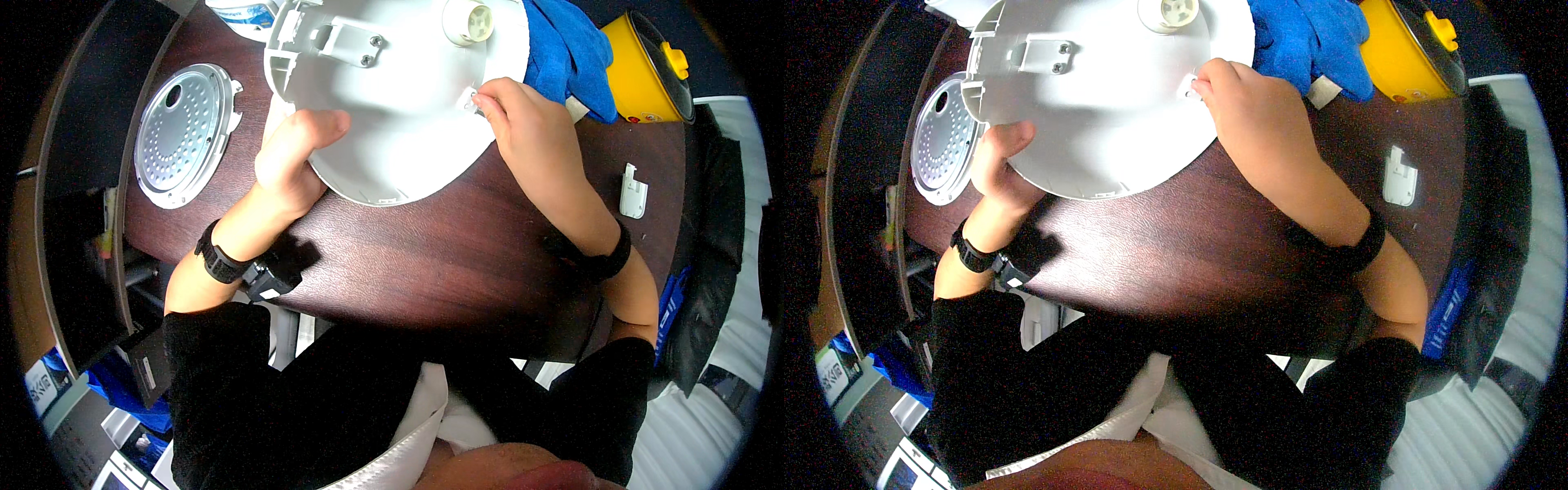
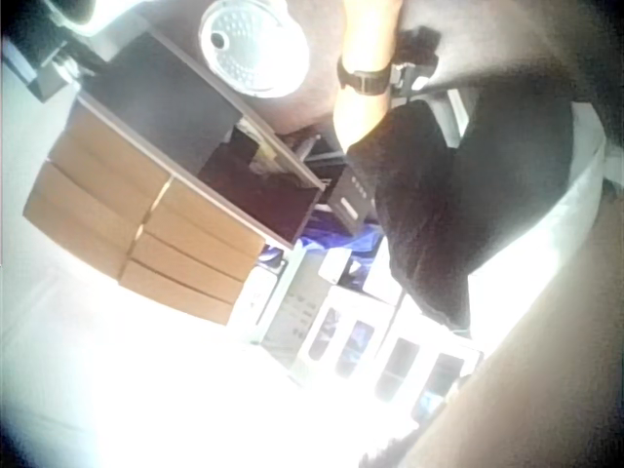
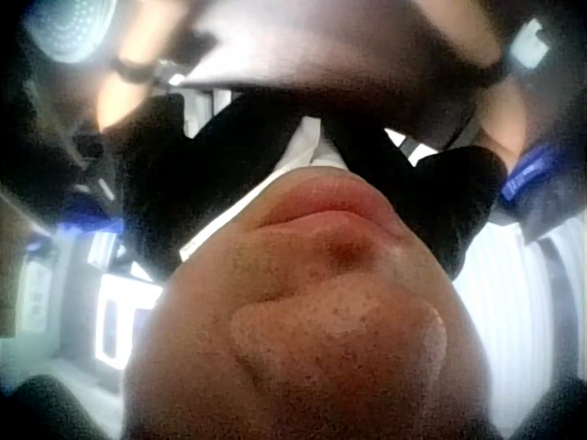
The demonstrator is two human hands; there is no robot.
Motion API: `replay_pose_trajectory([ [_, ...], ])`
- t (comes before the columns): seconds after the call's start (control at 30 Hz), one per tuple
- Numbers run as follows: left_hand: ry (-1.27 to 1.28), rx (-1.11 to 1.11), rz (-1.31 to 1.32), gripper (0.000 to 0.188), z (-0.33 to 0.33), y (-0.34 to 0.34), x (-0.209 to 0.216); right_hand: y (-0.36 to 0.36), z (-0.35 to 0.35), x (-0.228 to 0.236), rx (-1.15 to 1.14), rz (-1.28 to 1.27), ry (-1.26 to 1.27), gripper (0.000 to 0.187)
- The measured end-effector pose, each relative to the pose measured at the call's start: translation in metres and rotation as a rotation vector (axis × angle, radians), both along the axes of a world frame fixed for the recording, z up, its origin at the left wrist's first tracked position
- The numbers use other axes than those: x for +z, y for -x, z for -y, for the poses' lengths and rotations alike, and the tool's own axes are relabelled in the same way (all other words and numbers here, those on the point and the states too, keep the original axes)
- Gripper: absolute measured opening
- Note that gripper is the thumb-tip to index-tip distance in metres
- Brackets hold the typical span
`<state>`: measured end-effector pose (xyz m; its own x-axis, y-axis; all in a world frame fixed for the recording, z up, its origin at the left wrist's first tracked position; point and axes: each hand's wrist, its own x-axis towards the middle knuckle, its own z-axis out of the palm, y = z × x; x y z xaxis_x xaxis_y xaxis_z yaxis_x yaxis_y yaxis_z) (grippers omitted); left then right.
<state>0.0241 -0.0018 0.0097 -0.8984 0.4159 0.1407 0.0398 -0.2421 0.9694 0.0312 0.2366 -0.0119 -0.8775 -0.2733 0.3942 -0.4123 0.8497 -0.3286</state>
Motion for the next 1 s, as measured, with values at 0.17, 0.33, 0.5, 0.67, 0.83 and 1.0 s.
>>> replay_pose_trajectory([
  [0.17,-0.018,-0.048,0.041,0.043,0.004,-0.001,-0.002,-0.001,0.005,0.003,-0.071,0.097,0.084,0.019],
  [0.33,0.072,0.0,-0.197,0.03,0.005,0.0,-0.003,-0.002,0.011,0.009,-0.157,0.209,0.152,0.024],
  [0.5,0.412,0.145,-0.911,0.027,0.012,0.005,-0.015,0.005,0.006,0.003,-0.181,0.343,0.302,0.023],
  [0.67,0.421,0.168,-0.566,0.035,0.015,0.004,-0.021,0.008,0.002,0.015,-0.197,0.65,0.48,0.022],
  [0.83,0.045,0.055,0.104,0.054,-0.001,-0.001,0.002,0.002,0.001,0.011,-0.148,0.41,0.284,0.024],
  [1.0,-0.059,0.021,0.134,0.047,0.003,0.001,-0.005,0.002,0.001,0.007,-0.103,0.223,0.144,0.024],
])
